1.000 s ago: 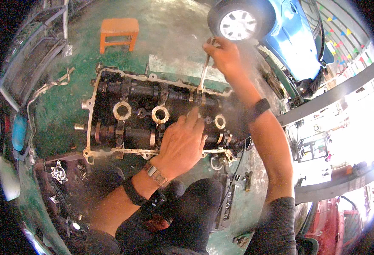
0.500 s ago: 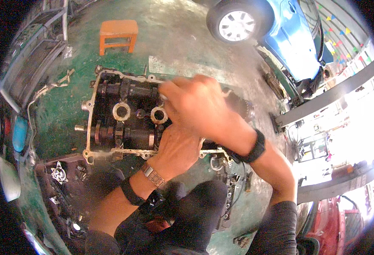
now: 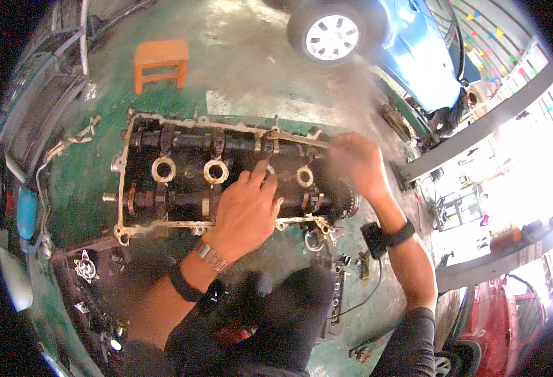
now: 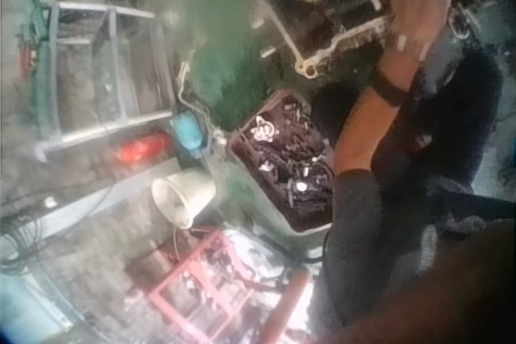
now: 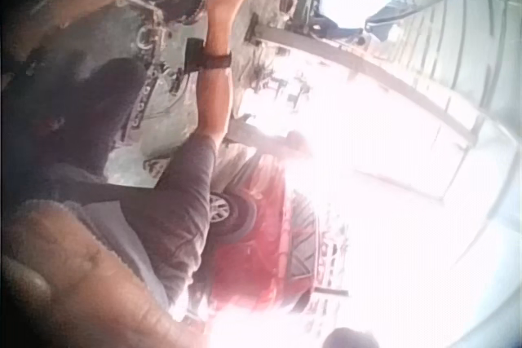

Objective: The person uses a wrench to tighten bolts on an engine block placed on the floor. They repeatedly reposition the wrench and apply torque to multiple bolt locations across the engine's top surface.

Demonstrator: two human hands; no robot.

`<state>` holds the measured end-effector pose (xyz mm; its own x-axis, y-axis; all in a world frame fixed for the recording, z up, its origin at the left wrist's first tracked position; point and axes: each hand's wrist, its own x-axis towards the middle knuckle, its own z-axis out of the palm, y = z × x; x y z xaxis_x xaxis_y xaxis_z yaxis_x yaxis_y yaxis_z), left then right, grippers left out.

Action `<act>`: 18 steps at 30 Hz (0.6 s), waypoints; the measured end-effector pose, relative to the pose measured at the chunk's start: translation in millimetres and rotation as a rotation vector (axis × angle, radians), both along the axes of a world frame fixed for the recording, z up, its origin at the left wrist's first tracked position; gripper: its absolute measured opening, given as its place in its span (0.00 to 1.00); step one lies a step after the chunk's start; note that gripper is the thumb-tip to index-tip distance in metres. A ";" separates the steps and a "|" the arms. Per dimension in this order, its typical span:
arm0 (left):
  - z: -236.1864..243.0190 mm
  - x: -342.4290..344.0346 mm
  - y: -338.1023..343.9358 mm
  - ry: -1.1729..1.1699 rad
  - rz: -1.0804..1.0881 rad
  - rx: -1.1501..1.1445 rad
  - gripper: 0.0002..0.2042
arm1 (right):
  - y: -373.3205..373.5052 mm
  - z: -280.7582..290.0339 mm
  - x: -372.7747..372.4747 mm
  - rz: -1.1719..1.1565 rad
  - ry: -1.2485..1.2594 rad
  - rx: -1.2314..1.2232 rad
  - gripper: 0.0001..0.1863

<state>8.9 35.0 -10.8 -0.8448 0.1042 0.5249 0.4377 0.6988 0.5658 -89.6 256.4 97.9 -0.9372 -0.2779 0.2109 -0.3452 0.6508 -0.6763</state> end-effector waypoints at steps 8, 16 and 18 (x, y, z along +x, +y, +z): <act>1.9 -0.6 -2.7 -0.023 -0.013 -0.006 0.19 | -55.6 17.3 -72.2 -0.065 0.018 -0.194 0.18; 2.0 -0.7 -1.4 -0.017 -0.018 0.000 0.19 | -125.6 26.0 -58.6 0.155 0.089 -0.197 0.17; 2.3 0.0 -1.3 -0.019 -0.017 -0.004 0.19 | -134.3 26.6 -40.8 0.246 0.230 -0.089 0.11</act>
<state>8.9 33.6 -8.4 -0.8528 0.1209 0.5081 0.4387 0.6937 0.5713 -130.4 122.1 124.5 -0.7695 -0.4602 0.4428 -0.6344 0.4710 -0.6130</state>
